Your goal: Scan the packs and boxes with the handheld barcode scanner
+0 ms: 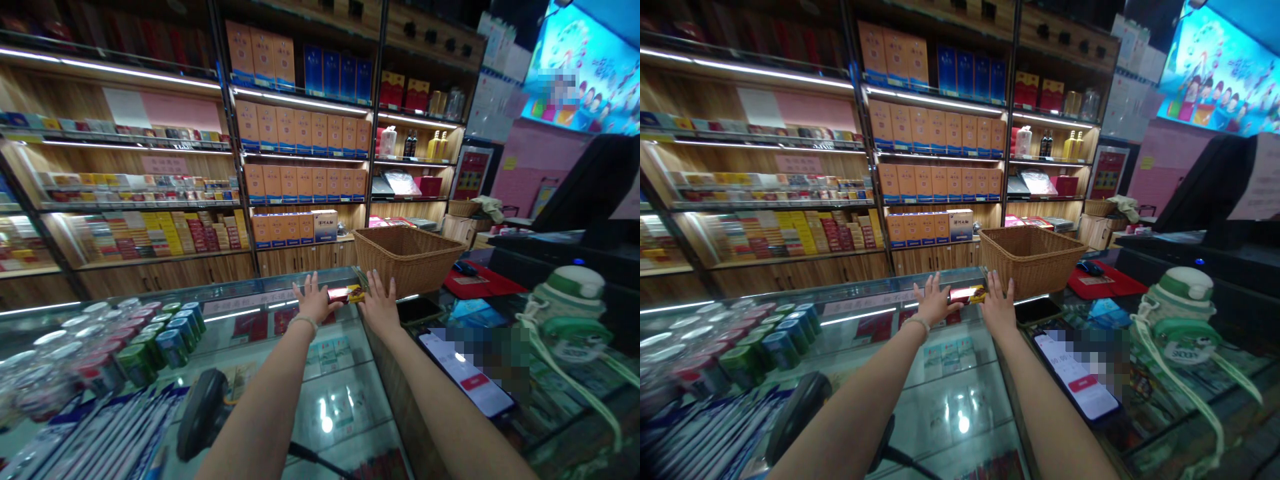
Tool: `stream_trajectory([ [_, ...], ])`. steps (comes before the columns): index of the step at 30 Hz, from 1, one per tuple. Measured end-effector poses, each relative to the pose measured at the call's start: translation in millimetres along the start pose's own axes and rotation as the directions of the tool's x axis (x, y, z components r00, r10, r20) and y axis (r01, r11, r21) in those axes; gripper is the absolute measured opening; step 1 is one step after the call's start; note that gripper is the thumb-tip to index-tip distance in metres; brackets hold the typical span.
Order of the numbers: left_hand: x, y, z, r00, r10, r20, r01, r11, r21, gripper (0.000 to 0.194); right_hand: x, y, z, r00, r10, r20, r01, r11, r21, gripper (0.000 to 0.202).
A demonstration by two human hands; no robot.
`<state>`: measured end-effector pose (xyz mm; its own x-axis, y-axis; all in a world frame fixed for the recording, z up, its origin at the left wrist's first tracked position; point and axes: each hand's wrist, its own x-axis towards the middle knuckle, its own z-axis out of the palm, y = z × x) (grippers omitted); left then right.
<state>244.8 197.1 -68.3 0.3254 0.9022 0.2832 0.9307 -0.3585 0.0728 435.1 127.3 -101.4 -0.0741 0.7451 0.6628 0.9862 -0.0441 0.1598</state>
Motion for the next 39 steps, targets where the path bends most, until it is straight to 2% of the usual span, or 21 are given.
stream_trajectory([
  [4, -2, 0, -3.8, 1.0, 0.027, 0.011, -0.027, 0.998, 0.048, 0.077, 0, 0, 0, 1.0, -0.003, 0.012, 0.003, 1.0, 0.005, 0.034],
  [8, -4, 1, -6.8, 0.999, 0.042, -0.002, -0.042, 0.996, 0.078, 0.084, 0, 0, 0, 1.0, -0.002, -0.027, 0.002, 1.0, -0.003, 0.038],
  [18, -17, 3, -7.9, 0.992, 0.062, -0.107, -0.055, 0.996, 0.066, 0.085, -3, 1, -2, 1.0, -0.02, -0.024, 0.022, 0.997, 0.076, 0.066],
  [25, -30, 3, -13.2, 0.992, 0.073, -0.098, -0.066, 0.995, 0.076, 0.087, -6, -1, -4, 1.0, -0.015, -0.025, 0.017, 0.997, 0.081, 0.064],
  [32, -47, 2, -43.0, 0.98, 0.11, -0.168, -0.092, 0.989, 0.113, 0.083, -7, -1, -14, 0.996, -0.062, -0.061, 0.065, 0.996, 0.052, 0.064],
  [39, -60, -6, -79.5, 0.949, 0.153, -0.277, -0.118, 0.983, 0.141, 0.079, 6, -26, -57, 0.987, -0.037, -0.157, 0.052, 0.995, 0.09, 0.065],
])
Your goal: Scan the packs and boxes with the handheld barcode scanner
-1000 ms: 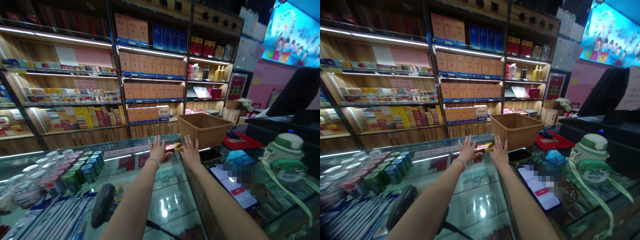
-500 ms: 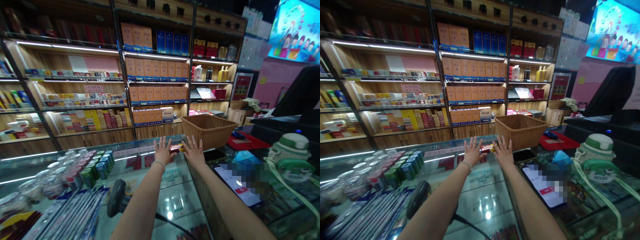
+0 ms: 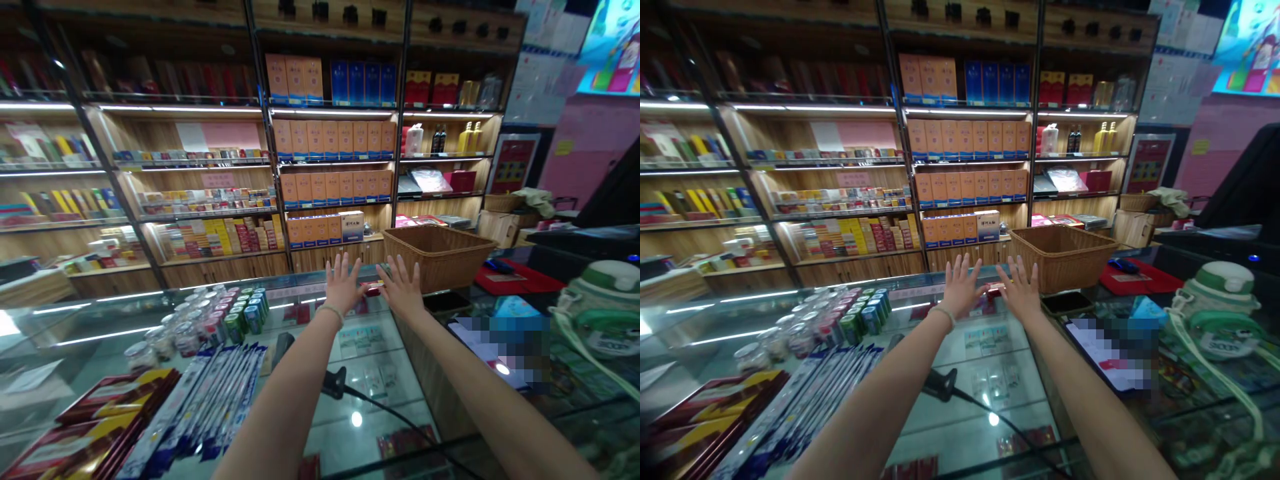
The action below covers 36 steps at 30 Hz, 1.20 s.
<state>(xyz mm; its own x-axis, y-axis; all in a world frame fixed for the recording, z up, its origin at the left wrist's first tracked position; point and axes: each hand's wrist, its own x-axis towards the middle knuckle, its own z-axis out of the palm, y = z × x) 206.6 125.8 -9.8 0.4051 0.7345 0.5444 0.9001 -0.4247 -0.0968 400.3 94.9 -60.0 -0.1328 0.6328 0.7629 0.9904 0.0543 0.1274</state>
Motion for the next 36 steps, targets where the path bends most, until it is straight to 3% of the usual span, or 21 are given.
stream_trajectory([
  [10, -30, -38, -66.1, 0.994, 0.023, -0.103, -0.022, 1.0, 0.018, 0.077, 20, -54, -52, 0.997, 0.021, -0.079, -0.016, 0.998, 0.067, 0.065],
  [20, -78, -87, -121.1, 0.972, 0.023, -0.233, -0.011, 0.998, 0.055, 0.072, 27, -115, -102, 0.997, 0.015, -0.077, -0.004, 0.99, 0.138, 0.056],
  [28, -121, -122, -147.5, 0.962, 0.019, -0.272, 0.009, 0.995, 0.103, 0.067, 20, -165, -128, 0.998, 0.008, -0.068, 0.007, 0.976, 0.216, 0.052],
  [36, -167, -144, -167.1, 0.969, -0.017, -0.248, 0.054, 0.989, 0.14, 0.065, 0, -206, -147, 0.997, -0.01, -0.075, 0.029, 0.965, 0.261, 0.052],
])
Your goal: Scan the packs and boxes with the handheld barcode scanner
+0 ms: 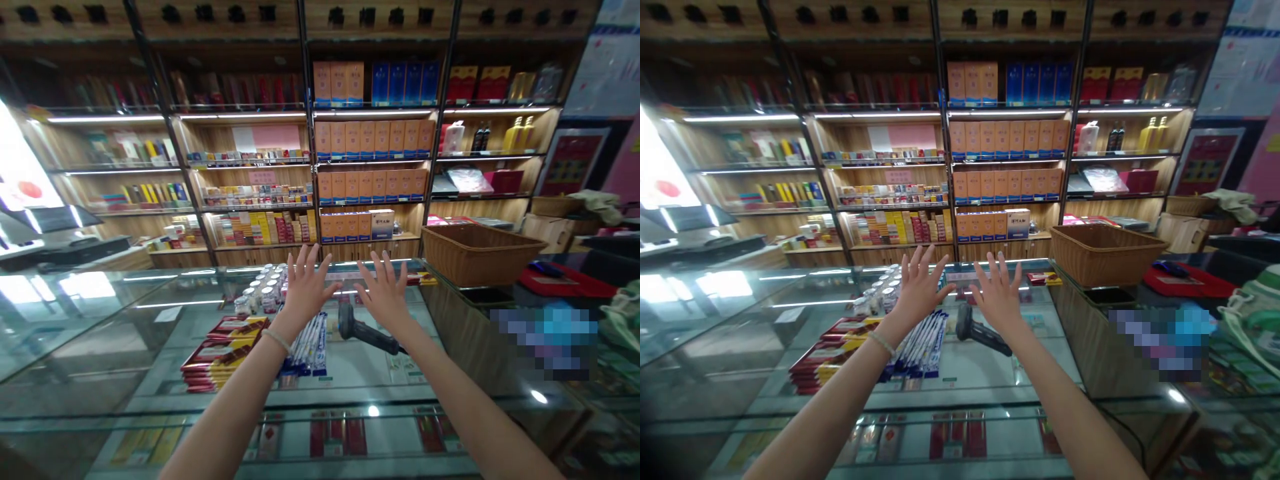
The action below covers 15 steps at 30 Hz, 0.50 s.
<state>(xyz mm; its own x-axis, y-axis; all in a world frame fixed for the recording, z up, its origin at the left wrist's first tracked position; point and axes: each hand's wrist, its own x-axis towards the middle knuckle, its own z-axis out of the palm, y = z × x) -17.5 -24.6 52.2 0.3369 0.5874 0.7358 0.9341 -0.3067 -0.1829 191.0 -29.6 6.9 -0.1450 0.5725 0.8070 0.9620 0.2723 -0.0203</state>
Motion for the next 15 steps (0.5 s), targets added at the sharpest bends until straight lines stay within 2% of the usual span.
stream_trajectory([
  [8, -28, -25, -15.6, 0.996, -0.071, 0.061, 0.07, 0.997, 0.018, 0.065, -13, -26, -2, 1.0, 0.007, 0.028, -0.008, 0.999, 0.049, 0.053],
  [15, -46, -55, -42.5, 0.99, -0.111, 0.083, 0.105, 0.991, 0.079, 0.063, -16, -57, -3, 0.999, -0.029, 0.027, 0.026, 0.995, 0.095, 0.055],
])
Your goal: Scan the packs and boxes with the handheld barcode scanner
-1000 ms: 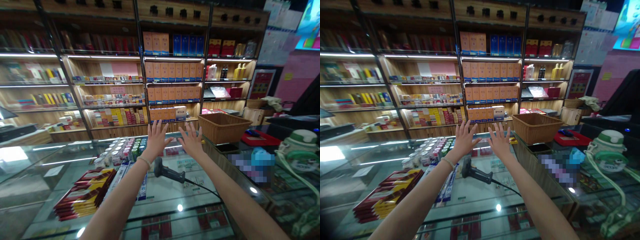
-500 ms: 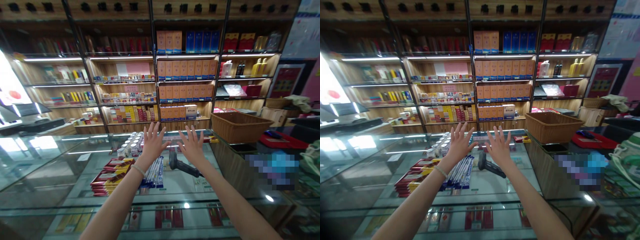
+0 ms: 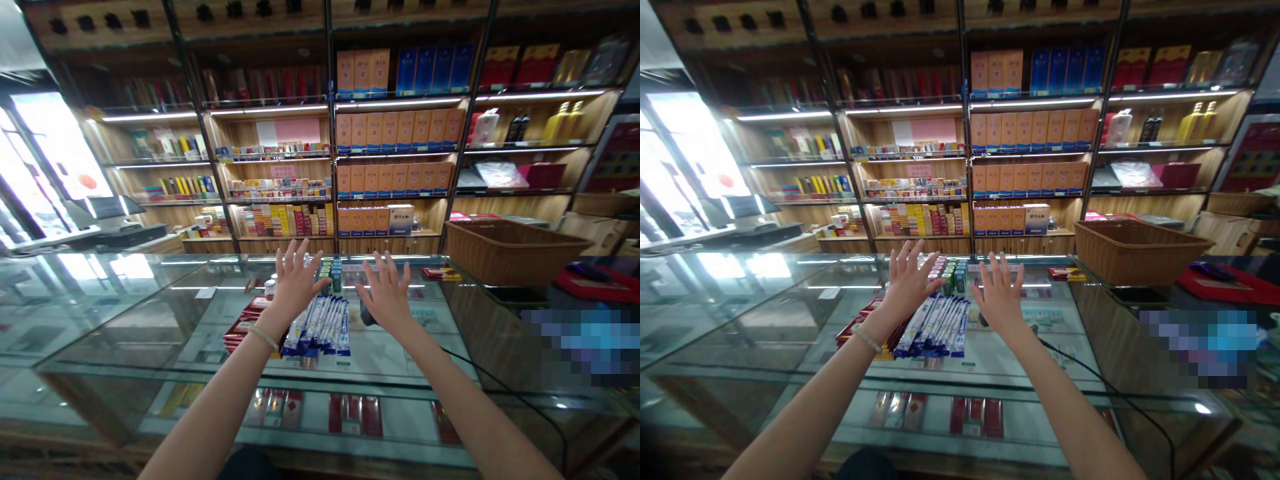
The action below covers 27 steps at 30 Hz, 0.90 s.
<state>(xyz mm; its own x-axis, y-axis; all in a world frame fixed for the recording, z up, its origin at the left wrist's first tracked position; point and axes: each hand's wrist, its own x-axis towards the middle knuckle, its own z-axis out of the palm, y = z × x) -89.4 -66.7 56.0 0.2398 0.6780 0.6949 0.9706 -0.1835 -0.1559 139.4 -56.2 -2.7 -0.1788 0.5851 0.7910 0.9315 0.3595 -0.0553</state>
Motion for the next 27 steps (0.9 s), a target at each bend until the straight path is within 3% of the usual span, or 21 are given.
stream_trajectory([
  [12, -34, -60, -28.3, 0.997, -0.071, 0.013, 0.069, 0.992, 0.11, 0.058, -4, -51, 14, 0.997, -0.067, 0.042, 0.063, 0.995, 0.076, 0.057],
  [27, -87, -131, -40.2, 0.981, -0.168, 0.094, 0.153, 0.978, 0.144, 0.056, -13, -126, 24, 0.981, -0.151, 0.126, 0.121, 0.969, 0.215, 0.055],
])
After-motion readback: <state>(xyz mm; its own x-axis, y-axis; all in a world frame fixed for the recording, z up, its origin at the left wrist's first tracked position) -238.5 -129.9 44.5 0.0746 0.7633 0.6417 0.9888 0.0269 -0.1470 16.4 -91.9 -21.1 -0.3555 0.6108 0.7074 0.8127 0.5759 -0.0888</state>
